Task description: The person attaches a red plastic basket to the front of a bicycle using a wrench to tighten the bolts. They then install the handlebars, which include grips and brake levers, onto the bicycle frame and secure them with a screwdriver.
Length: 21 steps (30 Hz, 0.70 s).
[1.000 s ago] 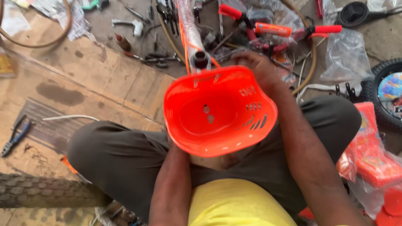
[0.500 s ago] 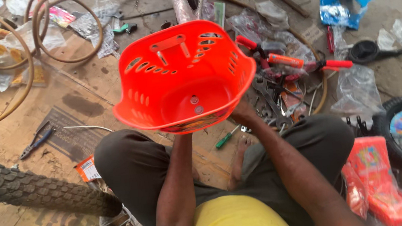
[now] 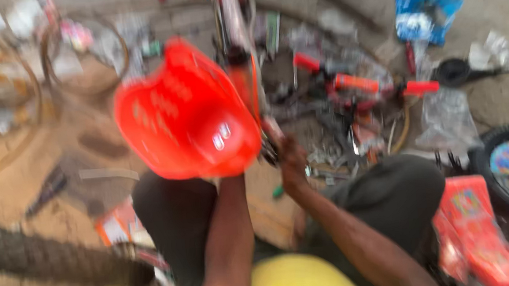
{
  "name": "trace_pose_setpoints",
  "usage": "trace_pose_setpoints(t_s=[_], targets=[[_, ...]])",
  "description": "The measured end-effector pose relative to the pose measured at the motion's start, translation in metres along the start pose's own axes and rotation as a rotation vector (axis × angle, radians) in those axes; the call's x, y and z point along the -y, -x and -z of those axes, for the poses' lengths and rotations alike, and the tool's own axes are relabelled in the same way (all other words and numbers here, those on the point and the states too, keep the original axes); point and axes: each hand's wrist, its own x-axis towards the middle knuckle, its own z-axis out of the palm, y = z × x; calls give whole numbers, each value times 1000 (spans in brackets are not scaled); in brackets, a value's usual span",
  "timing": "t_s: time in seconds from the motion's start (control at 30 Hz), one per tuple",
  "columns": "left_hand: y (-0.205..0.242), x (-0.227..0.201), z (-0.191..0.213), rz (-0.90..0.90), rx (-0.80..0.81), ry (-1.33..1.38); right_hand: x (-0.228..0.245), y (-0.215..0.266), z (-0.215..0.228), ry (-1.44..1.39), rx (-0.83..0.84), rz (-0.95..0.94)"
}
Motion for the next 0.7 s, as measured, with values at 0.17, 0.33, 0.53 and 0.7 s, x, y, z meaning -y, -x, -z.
trace_pose_setpoints(t_s=[0.17,0.33,0.53,0.7], targets=[[59,-2,-15,-125,73,-169,26,-51,31,-597,23,-385],[105,-35,-37,-193,-13,-283,56,-104,19,-696,249,-373],[70,-39,-6,-147,-105,-426,59,-74,-10,-642,324,-376],[35,42,31,-122,34,-433,63,-57,-22,-572,392,-397]])
